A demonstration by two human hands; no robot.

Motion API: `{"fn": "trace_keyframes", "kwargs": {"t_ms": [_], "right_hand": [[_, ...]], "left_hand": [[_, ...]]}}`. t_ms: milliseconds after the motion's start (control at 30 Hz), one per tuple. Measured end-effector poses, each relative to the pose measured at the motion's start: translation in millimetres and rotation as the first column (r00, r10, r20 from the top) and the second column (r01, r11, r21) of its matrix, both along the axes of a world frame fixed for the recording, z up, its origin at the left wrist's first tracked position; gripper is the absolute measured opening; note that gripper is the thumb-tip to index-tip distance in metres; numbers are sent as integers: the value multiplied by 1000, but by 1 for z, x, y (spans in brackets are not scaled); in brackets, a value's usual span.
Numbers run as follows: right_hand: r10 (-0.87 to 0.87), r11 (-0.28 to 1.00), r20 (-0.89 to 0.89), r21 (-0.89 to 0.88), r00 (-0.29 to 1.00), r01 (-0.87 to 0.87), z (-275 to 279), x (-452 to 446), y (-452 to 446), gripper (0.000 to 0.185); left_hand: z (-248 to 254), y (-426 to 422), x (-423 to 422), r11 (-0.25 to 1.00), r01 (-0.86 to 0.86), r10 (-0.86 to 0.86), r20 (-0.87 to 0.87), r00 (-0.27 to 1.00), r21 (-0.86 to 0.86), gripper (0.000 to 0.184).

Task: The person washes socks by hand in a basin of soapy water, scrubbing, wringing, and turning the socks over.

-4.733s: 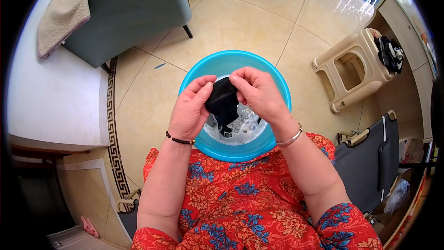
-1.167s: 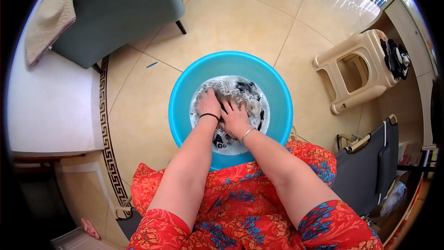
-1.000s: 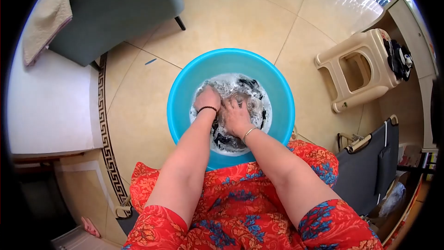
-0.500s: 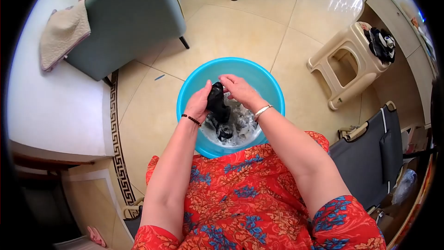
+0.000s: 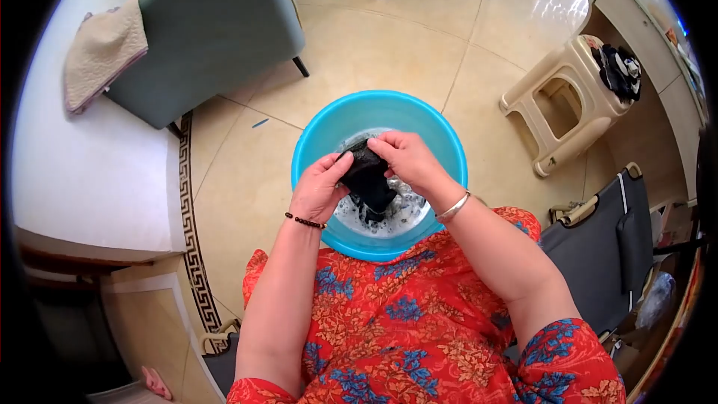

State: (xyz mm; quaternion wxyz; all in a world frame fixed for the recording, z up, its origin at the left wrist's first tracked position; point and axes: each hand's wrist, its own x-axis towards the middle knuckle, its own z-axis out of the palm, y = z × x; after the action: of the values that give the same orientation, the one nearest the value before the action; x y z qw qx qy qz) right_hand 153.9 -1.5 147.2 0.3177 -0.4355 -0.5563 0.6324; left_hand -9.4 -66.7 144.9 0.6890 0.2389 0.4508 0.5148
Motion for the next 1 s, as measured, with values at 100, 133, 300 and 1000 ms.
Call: {"fn": "trace_keyframes", "kwargs": {"t_ms": [100, 133, 300, 1000], "right_hand": [[7, 992, -34, -129, 999, -12, 4, -1, 0, 28], [2, 983, -67, -184, 998, -15, 7, -1, 1, 29], [-18, 957, -142, -289, 990, -24, 10, 6, 4, 27], [-69, 995, -196, 54, 978, 81, 18, -13, -15, 17]], "left_hand": [[-3, 0, 1, 1000, -16, 16, 159, 987, -2, 25], [-5, 1, 2, 998, -28, 18, 190, 982, 49, 25], [5, 3, 5, 997, -6, -17, 280, 960, 82, 23], [-11, 16, 11, 926, -222, 200, 101, 974, 306, 28]]}}
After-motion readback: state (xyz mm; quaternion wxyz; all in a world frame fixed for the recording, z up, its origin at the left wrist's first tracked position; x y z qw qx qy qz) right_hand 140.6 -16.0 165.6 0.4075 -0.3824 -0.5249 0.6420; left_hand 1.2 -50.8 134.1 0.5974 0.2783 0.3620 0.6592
